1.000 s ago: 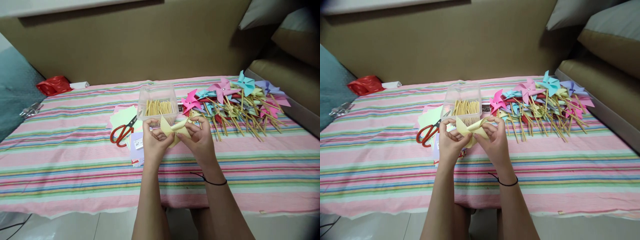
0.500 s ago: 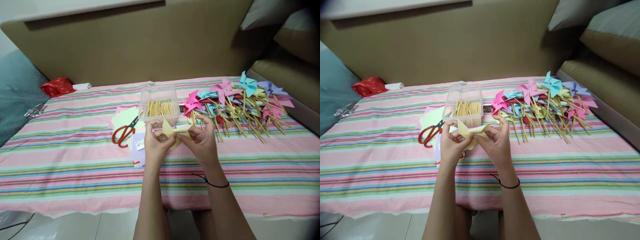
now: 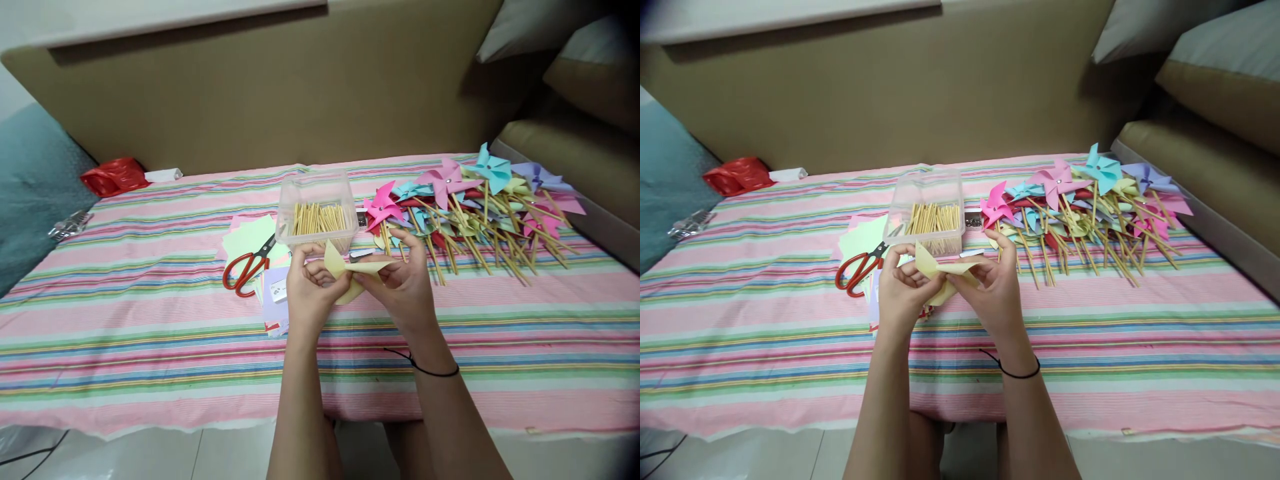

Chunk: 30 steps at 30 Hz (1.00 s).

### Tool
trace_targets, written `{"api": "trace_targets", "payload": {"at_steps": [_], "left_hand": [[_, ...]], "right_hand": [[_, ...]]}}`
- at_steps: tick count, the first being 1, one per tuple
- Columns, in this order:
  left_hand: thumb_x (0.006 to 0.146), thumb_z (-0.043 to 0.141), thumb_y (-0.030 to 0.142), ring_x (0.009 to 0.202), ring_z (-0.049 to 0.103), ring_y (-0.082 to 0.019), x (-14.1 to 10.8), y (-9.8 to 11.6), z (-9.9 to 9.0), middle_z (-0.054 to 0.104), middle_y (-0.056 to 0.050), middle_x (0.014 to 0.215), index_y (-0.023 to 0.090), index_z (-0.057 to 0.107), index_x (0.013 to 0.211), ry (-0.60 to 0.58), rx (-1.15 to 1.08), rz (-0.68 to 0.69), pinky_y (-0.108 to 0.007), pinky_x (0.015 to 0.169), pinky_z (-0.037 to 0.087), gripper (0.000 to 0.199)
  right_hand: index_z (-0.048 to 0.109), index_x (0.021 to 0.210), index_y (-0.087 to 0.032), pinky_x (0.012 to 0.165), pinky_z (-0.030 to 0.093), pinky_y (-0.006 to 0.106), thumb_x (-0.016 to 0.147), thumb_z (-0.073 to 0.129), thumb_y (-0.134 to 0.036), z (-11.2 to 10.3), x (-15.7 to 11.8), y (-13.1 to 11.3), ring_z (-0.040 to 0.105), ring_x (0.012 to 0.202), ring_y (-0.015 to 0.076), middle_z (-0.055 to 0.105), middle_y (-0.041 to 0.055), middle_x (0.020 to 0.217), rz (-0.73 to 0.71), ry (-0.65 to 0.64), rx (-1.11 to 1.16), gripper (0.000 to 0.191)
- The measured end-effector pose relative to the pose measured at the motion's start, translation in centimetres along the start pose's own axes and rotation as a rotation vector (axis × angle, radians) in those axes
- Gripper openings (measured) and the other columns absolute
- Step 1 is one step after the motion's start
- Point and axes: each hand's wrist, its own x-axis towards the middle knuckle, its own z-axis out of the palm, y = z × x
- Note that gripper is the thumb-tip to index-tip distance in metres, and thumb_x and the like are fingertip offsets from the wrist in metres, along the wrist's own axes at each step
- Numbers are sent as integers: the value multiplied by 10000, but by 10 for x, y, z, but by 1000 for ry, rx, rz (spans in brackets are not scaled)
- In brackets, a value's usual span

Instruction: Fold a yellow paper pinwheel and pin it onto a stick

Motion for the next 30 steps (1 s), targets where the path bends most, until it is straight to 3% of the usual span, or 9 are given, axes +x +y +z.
{"api": "trace_targets", "payload": {"at_steps": [6,12,25,30], "left_hand": [[619,757,130,545,630,-97,0,-1,0,678,66,637,239,402,915,-29,8,16,-176,545,480,475],[626,751,113,542,628,-91,-1,1,1,683,69,630,238,393,911,-44,3,9,-170,551,472,474],[595,764,129,506,626,-98,0,1,2,683,59,608,241,397,894,-30,6,3,-161,520,471,486],[598,766,118,528,631,-94,1,1,2,700,44,649,240,388,917,-23,-27,11,-164,525,487,510]], "right_hand": [[384,1177,-285,676,602,411,583,880,-350,-3,1,-3,721,738,246,706,-18,729,52,17,-25,776],[397,1155,-299,722,602,437,593,875,-357,-5,0,0,729,713,242,704,-38,717,-2,29,-55,740],[401,1158,-307,716,608,474,599,870,-378,-5,0,0,720,718,267,703,-17,716,21,17,-6,733],[351,1261,-306,726,617,478,607,868,-377,-5,1,0,730,769,272,718,4,794,64,1,41,837]]}}
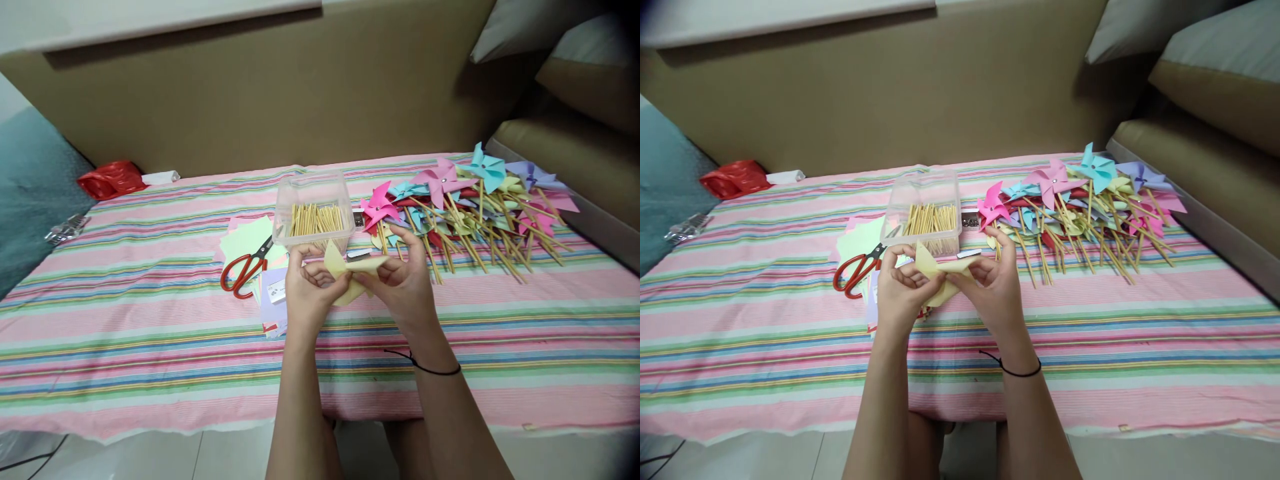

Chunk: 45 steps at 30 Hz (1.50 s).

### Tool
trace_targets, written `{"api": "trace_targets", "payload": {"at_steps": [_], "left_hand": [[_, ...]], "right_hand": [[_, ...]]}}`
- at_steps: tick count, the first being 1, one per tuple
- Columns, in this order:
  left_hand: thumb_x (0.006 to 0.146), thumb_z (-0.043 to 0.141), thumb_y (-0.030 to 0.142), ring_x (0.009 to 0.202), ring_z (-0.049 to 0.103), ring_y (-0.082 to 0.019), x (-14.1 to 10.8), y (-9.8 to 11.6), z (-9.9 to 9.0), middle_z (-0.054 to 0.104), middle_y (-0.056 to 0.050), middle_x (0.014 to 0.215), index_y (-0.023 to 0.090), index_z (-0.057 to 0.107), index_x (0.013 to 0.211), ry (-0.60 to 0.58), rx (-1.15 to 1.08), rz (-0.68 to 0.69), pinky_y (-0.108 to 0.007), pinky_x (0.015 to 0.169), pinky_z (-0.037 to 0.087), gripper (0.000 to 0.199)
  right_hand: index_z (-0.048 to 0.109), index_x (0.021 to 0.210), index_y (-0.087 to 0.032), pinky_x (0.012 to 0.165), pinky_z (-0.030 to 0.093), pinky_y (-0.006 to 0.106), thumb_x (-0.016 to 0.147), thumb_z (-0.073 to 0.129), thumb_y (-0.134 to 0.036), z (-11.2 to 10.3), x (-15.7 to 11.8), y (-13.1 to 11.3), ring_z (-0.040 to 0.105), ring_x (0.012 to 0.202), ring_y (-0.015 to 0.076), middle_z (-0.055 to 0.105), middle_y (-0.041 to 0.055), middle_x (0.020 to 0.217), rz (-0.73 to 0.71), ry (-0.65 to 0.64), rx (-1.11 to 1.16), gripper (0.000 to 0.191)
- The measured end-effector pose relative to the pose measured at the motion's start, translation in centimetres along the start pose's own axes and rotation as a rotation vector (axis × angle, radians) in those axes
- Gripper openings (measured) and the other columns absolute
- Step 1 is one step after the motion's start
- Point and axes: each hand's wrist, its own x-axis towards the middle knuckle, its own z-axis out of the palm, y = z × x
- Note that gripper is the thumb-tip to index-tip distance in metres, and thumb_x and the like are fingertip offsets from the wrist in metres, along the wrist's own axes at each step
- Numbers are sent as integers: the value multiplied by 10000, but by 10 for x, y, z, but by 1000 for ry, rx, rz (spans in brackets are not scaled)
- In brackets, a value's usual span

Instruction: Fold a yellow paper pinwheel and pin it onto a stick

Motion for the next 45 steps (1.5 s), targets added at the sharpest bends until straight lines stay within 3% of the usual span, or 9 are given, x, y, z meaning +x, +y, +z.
{"api": "trace_targets", "payload": {"at_steps": [4,11,20,26,32,39,45], "left_hand": [[585,785,128,504,627,-90,1,-1,-2,698,47,644,246,382,937,17,4,6,-143,488,463,548],[634,791,247,492,652,-131,3,-6,-5,706,46,649,254,380,1014,9,4,-50,-200,489,503,560],[658,789,262,532,668,-138,2,-2,-4,701,42,676,253,398,1061,-31,-39,-85,-210,505,517,562],[564,857,242,618,700,-160,3,-4,-5,709,31,713,255,403,1073,-68,-50,-92,-242,596,557,683],[618,833,257,579,678,-148,2,1,-8,714,18,705,238,418,1019,-74,-38,-117,-236,556,547,577],[614,836,226,607,674,-142,0,1,-14,704,23,710,241,414,1044,-110,24,-136,-226,577,533,602],[608,840,210,638,676,-142,-2,3,-13,701,20,733,235,413,1103,-98,24,-152,-243,615,544,654]], "right_hand": [[320,1322,-304,777,614,487,605,871,-372,-2,1,1,740,811,270,729,13,857,47,-40,9,906],[346,1340,-299,729,612,428,632,855,-326,-4,2,6,731,744,243,724,-10,767,26,-15,-17,873],[348,1211,-295,662,602,361,610,838,-320,-1,2,1,725,656,204,736,-45,707,113,-23,70,776],[354,1145,-288,644,590,339,606,846,-309,-2,2,2,725,672,197,745,-38,731,131,-59,88,730],[370,1240,-279,582,556,293,672,828,-327,-7,2,5,698,661,177,726,-34,734,154,-137,69,731],[404,1232,-277,593,575,325,603,863,-338,0,2,2,711,660,215,716,-26,700,191,-27,70,782],[391,1271,-273,591,571,298,634,844,-315,3,1,5,702,650,191,723,-19,732,170,-8,66,783]]}}
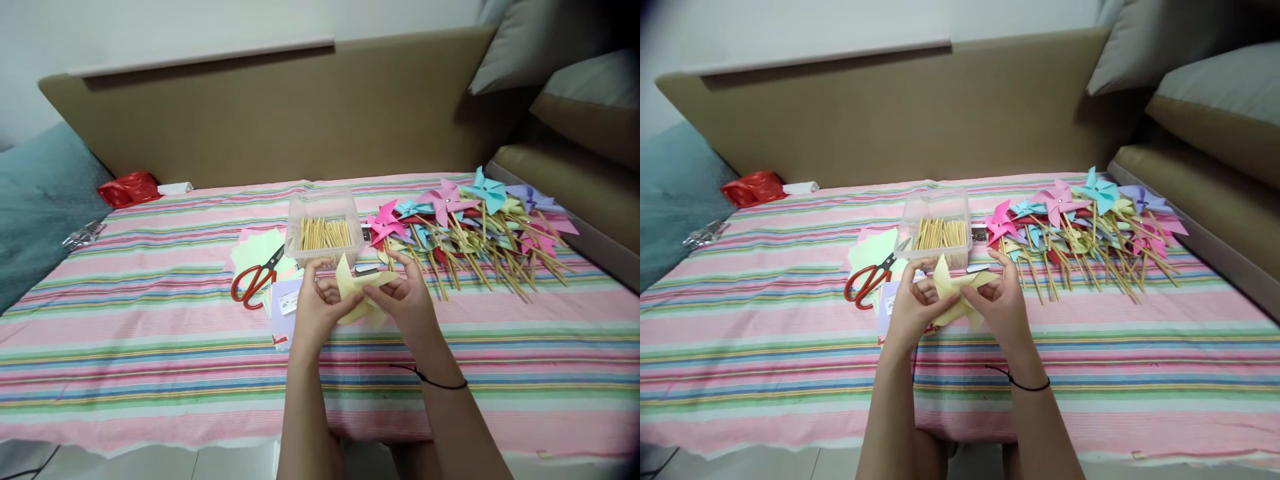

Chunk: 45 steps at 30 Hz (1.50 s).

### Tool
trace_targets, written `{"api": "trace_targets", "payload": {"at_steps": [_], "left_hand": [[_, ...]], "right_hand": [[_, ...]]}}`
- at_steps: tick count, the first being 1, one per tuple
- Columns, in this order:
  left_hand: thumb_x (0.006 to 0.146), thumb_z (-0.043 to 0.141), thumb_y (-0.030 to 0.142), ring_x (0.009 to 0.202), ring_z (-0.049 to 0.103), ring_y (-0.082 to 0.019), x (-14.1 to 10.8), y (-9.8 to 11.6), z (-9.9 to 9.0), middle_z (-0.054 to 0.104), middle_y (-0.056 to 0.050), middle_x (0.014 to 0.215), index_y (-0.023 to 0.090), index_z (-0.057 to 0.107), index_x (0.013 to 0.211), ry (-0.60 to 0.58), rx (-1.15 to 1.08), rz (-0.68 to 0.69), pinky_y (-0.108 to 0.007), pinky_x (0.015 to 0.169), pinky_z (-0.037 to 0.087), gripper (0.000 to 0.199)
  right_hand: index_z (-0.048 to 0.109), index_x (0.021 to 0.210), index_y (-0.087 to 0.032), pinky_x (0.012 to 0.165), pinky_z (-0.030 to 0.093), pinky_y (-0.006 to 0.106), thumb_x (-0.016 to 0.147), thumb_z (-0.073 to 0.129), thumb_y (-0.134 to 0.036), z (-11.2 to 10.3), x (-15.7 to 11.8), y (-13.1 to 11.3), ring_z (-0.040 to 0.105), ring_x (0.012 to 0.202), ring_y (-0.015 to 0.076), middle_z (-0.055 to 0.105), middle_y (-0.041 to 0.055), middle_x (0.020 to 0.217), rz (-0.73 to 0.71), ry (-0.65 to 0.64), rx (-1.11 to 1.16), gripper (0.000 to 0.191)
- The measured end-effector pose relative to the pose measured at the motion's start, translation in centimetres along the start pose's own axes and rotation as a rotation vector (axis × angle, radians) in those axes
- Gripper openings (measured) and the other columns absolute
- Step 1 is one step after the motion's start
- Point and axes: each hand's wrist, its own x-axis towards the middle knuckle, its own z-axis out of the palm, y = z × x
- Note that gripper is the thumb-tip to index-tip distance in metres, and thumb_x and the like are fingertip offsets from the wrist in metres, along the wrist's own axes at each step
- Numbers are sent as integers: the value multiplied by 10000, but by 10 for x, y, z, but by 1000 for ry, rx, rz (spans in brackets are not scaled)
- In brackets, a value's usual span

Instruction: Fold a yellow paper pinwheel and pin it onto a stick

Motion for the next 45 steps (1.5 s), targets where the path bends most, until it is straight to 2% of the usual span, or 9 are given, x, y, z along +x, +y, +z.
{"api": "trace_targets", "payload": {"at_steps": [6,12,16,18,22,27,37,41,45], "left_hand": [[615,832,187,678,697,-167,-2,5,-8,721,-11,788,234,408,1089,2,-109,-24,-263,615,557,637],[596,855,181,767,710,-165,-4,8,-29,740,-40,899,234,459,1135,289,-415,97,-260,690,556,672],[628,851,218,781,684,-108,-6,6,-49,700,15,881,247,557,1144,405,-656,191,-199,731,530,594],[624,859,234,749,660,-71,-8,5,-57,668,48,838,264,613,1091,413,-756,268,-154,718,517,528],[588,885,217,638,605,-44,-10,5,-61,615,69,743,282,641,1037,387,-841,384,-120,627,491,515],[610,878,241,598,582,-50,-12,6,-53,604,61,753,311,585,1110,320,-758,317,-146,600,475,583],[664,841,314,559,538,-64,-10,-4,-64,523,73,654,360,563,1096,233,-711,346,-147,548,434,516],[647,853,313,545,526,-59,-12,2,-60,523,77,653,347,561,1071,274,-713,322,-146,541,431,515],[653,853,266,560,535,-39,-12,6,-57,544,86,682,337,551,1072,258,-750,282,-129,564,436,521]], "right_hand": [[377,1293,-272,698,578,342,695,807,-348,6,-2,0,711,762,208,733,13,826,-57,-53,-72,740],[531,1131,-223,780,561,338,766,733,-386,17,14,-15,696,883,201,725,62,946,-196,24,-209,448],[645,964,-157,796,558,317,862,608,-322,42,63,-31,699,906,199,728,96,945,-273,-54,-603,197],[657,1041,-154,817,542,263,914,513,-224,61,97,-35,700,928,159,734,79,1015,-208,-183,-989,204],[707,932,-119,813,535,284,876,616,-172,92,158,-25,697,888,184,735,80,932,-59,-268,-1236,120],[580,1207,-142,859,539,414,920,609,-333,105,191,6,627,1026,222,600,112,1218,157,-321,-1434,345],[598,1161,-109,806,556,375,917,616,-324,102,201,31,650,947,200,632,114,1136,384,-301,-1389,325],[621,1098,-99,772,558,351,907,631,-324,97,200,12,659,894,184,655,100,1066,283,-223,-1270,296],[682,814,-76,679,521,262,906,599,-264,94,179,-25,659,752,159,700,115,859,69,-154,-1073,226]]}}
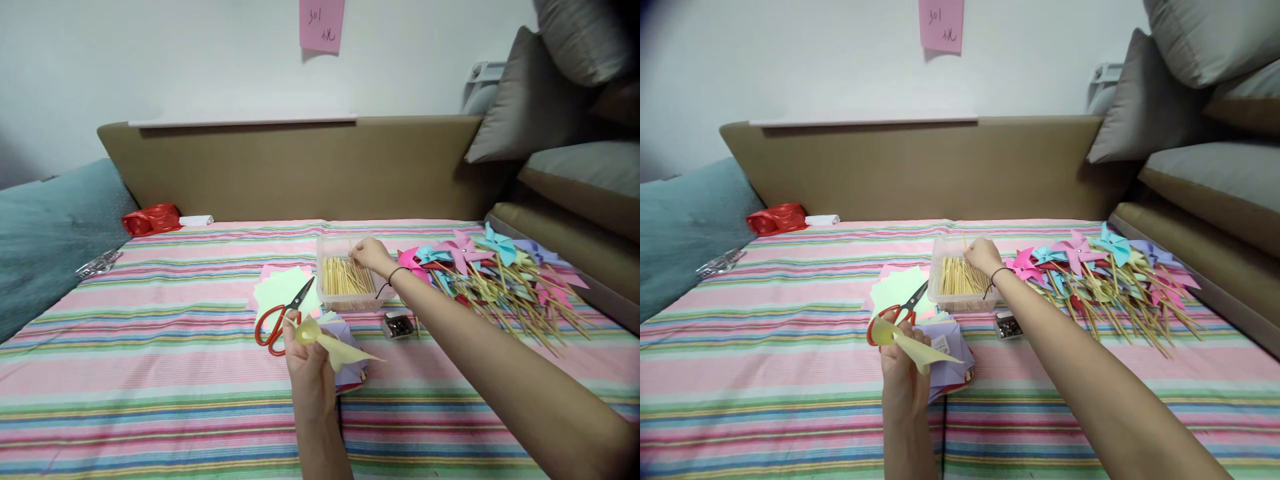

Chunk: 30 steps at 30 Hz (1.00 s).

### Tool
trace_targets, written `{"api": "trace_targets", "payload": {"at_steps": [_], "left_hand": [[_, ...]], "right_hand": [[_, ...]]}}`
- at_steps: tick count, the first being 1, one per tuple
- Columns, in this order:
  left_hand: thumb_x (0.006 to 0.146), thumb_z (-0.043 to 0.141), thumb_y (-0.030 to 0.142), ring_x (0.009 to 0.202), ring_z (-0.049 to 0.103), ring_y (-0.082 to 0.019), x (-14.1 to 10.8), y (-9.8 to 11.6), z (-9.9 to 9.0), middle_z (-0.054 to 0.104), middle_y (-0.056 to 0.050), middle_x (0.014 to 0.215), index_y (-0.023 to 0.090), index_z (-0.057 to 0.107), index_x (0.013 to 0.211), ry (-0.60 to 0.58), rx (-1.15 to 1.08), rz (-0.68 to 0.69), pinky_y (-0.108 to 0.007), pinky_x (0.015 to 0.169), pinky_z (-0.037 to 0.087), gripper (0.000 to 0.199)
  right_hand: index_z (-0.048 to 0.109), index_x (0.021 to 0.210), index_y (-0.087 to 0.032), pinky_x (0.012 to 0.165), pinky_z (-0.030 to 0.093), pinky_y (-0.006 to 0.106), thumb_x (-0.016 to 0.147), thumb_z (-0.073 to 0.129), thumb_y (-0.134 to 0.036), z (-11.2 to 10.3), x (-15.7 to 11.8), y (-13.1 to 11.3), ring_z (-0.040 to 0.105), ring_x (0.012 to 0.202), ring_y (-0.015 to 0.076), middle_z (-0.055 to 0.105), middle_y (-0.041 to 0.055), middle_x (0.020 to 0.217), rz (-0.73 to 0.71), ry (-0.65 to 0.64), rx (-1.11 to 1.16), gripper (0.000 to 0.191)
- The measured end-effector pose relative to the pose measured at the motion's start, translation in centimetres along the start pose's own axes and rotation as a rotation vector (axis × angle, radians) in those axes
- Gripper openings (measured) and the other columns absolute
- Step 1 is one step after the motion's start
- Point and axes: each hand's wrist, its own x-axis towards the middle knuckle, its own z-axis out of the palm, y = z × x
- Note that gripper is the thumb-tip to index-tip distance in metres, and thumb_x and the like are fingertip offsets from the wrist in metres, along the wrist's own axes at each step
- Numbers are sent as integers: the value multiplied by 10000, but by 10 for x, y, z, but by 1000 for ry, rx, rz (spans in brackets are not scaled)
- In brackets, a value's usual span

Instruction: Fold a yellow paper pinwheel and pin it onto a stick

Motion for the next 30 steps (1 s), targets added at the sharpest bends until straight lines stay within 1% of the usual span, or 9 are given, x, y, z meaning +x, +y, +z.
{"api": "trace_targets", "payload": {"at_steps": [2,4,6,8,11,16,22,25,30], "left_hand": [[649,854,234,581,556,-38,1,-1,1,554,88,698,331,547,1073,-22,3,-24,-130,584,452,533],[633,862,224,593,573,-44,1,-4,2,563,85,710,314,547,1071,-46,24,-31,-141,601,472,547],[604,877,234,592,579,-53,1,-9,5,570,83,706,296,543,1066,-86,58,-39,-151,602,484,574],[591,882,235,583,574,-56,-1,-14,9,578,82,696,285,531,1080,-125,93,-65,-155,597,486,604],[604,871,211,586,575,-60,-4,-20,17,593,85,693,288,499,1116,-170,152,-126,-158,588,477,638],[606,864,220,580,592,-78,-4,-32,26,621,76,682,275,467,1142,-267,287,-215,-168,562,458,669],[604,865,254,592,601,-84,2,-45,34,610,72,688,254,484,1110,-248,260,-202,-176,553,460,634],[590,875,240,670,632,-101,5,-50,36,607,74,659,250,509,1077,-231,233,-176,-201,651,495,609],[540,907,236,794,658,-115,5,-55,33,579,95,612,272,544,1046,-233,184,-169,-252,854,494,623]], "right_hand": [[682,814,-109,651,500,222,944,506,-276,-12,-30,-3,646,707,128,701,83,820,-100,61,120,275],[675,876,-152,598,480,205,952,472,-375,-18,-70,1,604,614,99,656,14,731,-198,98,254,311],[681,904,-162,463,392,215,901,546,-457,-17,-112,14,451,449,81,517,-44,582,-297,76,568,325],[697,914,-166,408,283,210,879,577,-477,-11,-150,32,333,418,67,403,-68,538,-265,93,715,335],[709,944,-170,415,241,219,851,619,-483,-1,-185,56,332,465,75,404,-49,585,-137,142,825,338],[653,884,-200,427,256,215,822,667,-470,5,-198,75,346,455,66,558,-25,643,-67,47,940,278],[657,850,-224,503,407,229,798,683,-399,2,-194,84,546,592,130,649,7,707,-105,45,912,185],[697,834,-227,531,428,242,764,661,-292,-3,-195,88,529,598,130,655,6,720,-154,98,856,101],[728,823,-233,503,396,235,754,599,-217,-10,-199,86,504,574,127,646,-1,686,-201,90,795,147]]}}
